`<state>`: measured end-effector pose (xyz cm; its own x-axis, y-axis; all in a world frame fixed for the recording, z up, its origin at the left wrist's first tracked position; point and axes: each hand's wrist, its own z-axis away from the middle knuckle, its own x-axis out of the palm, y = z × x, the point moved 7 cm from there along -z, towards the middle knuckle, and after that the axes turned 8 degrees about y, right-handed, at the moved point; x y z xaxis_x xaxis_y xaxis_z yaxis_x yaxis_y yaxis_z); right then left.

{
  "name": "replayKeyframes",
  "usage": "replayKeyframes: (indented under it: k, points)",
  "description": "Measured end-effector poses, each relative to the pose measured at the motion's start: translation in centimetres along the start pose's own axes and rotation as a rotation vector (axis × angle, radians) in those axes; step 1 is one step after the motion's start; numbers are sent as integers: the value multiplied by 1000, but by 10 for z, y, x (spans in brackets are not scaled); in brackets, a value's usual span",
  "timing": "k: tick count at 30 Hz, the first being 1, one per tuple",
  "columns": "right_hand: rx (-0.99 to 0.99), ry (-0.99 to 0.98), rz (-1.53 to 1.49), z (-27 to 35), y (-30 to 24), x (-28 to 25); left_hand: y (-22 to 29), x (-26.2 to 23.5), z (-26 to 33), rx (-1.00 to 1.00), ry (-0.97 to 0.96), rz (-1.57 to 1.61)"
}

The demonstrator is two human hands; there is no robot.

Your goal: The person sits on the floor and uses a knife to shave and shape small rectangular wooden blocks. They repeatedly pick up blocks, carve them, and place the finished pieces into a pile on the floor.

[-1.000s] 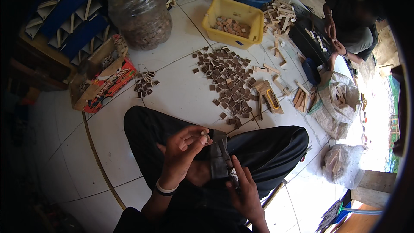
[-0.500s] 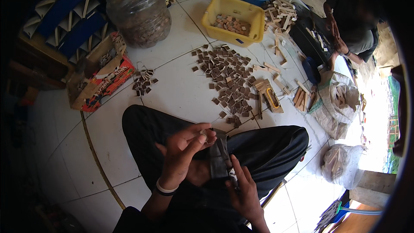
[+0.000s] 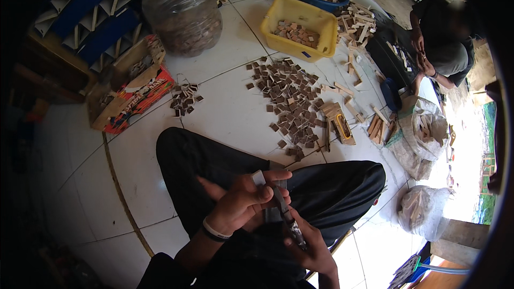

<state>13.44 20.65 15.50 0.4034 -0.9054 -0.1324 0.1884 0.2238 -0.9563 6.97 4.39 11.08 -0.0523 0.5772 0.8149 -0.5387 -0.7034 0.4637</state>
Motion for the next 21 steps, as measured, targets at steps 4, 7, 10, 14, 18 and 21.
replayKeyframes:
  k: [4,7,10,14,18,21]
  points:
    - [40,-168,-219,11,8,9,-8,8,4,-28,-96,60]
    - [23,-156,-197,15,11,7,-6,12,6,-13,-102,35]
    - [3,-108,-141,14,11,6,0,11,6,25,-32,-124]
    - [-37,-50,-35,15,6,3,12,10,4,171,0,-79]
    - [22,-70,-57,15,7,3,18,-2,5,219,21,-140]
    - [43,-35,-117,16,7,2,21,-10,9,261,68,-218]
